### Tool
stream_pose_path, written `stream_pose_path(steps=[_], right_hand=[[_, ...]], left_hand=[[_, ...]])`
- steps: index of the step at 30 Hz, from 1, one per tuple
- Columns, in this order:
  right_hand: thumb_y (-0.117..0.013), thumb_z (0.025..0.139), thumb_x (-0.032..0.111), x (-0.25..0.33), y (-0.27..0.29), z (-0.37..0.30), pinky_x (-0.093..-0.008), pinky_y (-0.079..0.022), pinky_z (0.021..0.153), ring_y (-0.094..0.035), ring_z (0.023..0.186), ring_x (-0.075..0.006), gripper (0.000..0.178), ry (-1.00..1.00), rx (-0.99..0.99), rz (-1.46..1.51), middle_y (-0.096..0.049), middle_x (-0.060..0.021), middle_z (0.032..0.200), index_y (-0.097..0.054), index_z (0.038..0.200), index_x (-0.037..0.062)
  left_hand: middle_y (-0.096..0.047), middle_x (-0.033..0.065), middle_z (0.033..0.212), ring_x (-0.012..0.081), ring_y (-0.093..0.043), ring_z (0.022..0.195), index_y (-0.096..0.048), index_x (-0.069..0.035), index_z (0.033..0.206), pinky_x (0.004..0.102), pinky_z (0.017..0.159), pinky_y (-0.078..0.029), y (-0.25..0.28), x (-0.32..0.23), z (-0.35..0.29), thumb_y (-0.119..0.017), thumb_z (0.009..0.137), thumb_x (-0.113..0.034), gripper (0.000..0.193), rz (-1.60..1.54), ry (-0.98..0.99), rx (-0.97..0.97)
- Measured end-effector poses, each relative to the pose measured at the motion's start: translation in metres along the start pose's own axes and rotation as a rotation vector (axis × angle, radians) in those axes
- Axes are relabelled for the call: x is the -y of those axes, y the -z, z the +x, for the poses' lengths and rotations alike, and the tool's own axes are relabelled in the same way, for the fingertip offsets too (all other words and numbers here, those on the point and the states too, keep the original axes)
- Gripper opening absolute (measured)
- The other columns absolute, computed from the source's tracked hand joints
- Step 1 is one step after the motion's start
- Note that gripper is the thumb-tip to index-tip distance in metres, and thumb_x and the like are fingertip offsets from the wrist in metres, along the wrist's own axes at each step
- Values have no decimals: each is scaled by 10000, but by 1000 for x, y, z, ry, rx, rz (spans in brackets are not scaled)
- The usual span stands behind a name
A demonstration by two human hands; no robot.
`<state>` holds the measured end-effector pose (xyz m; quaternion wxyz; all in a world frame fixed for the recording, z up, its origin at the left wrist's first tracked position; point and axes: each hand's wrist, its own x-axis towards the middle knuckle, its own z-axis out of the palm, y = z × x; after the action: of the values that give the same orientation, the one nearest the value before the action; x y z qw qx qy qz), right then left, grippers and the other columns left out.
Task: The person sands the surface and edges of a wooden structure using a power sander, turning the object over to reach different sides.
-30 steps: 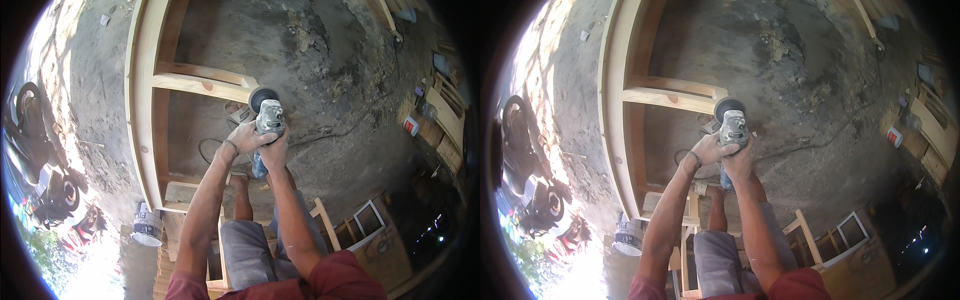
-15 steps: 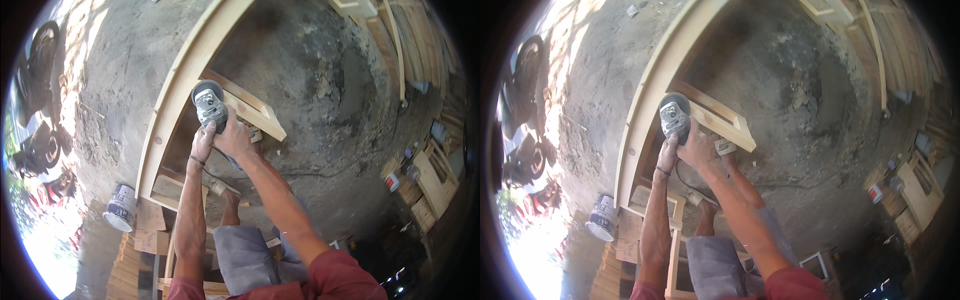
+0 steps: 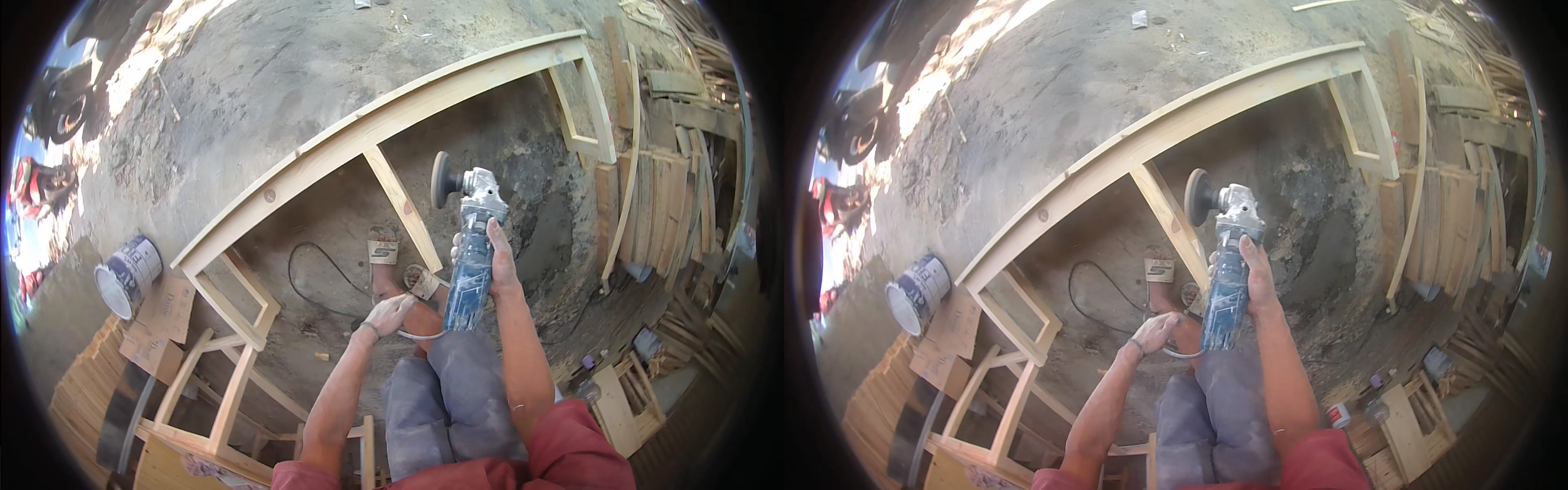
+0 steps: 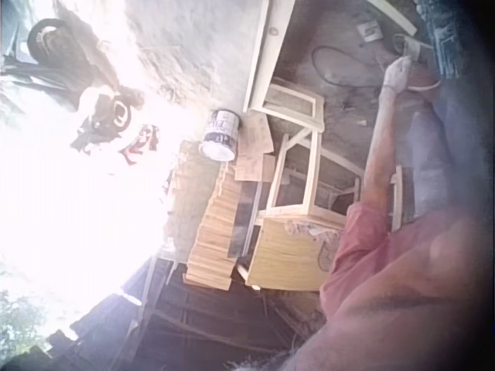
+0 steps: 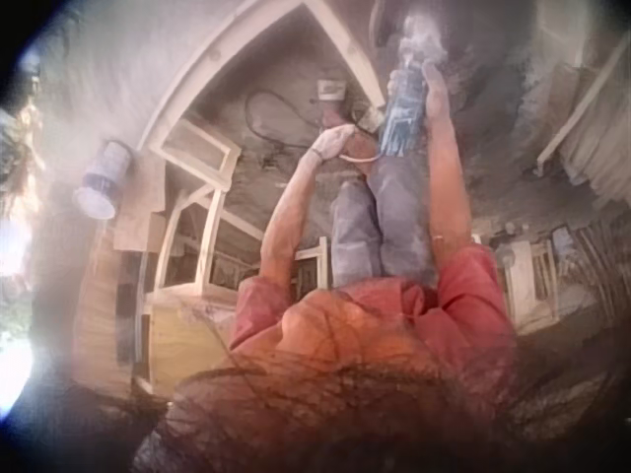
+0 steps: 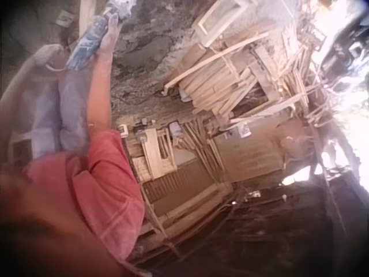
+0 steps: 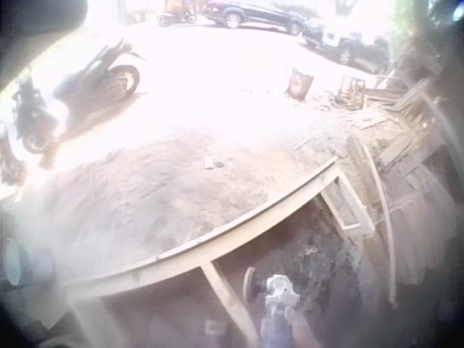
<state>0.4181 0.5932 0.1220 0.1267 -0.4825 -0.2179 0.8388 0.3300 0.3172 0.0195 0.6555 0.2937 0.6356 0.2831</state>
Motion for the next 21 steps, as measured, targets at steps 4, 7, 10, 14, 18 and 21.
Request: stream_pose_path(steps=[4,7,10,14,18,21], right_hand=[[-619,991,445,41,15,-13,-389,-614,719,-708,805,-244,506,81,6,-90,-685,-150,977,-545,1274,31],[-663,954,366,73,-13,-15,-393,-614,727,-708,808,-243,503,206,65,-226,-680,-151,1050,-532,1300,26],[-766,871,295,105,-31,-1,-385,-607,760,-706,879,-246,679,262,72,-556,-668,-138,1106,-425,1396,33],[-845,789,317,117,-38,34,-441,-563,904,-703,1026,-347,892,651,152,-1259,-680,-177,1165,-324,1473,78],[-839,762,352,120,-64,64,-492,-506,960,-663,1133,-452,927,497,203,-1652,-678,-275,1197,-311,1497,151],[-838,782,348,109,-55,113,-488,-518,960,-671,1116,-455,931,462,254,-1781,-683,-262,1205,-290,1510,152]], left_hand=[[-671,240,1242,453,-597,1179,-657,-14,1177,498,992,-482,-37,40,-60,-332,1090,-451,552,224,209,51],[-665,241,1260,448,-589,1208,-678,-15,1178,489,1009,-482,-81,57,-89,-335,1089,-455,565,-79,288,-168],[-642,255,1301,421,-570,1266,-656,-21,1257,465,1047,-470,-131,49,-74,-356,1083,-461,560,-361,241,-219],[-651,242,1294,403,-590,1255,-613,-18,1310,450,1055,-469,-183,11,-15,-409,1069,-451,535,-197,165,-77],[-646,241,1301,400,-601,1241,-600,-12,1315,439,1053,-473,-171,-44,51,-476,1054,-391,477,-302,121,-225],[-665,222,1284,346,-620,1251,-595,3,1320,419,1045,-482,-132,-85,103,-516,1050,-326,433,-580,66,-368]])
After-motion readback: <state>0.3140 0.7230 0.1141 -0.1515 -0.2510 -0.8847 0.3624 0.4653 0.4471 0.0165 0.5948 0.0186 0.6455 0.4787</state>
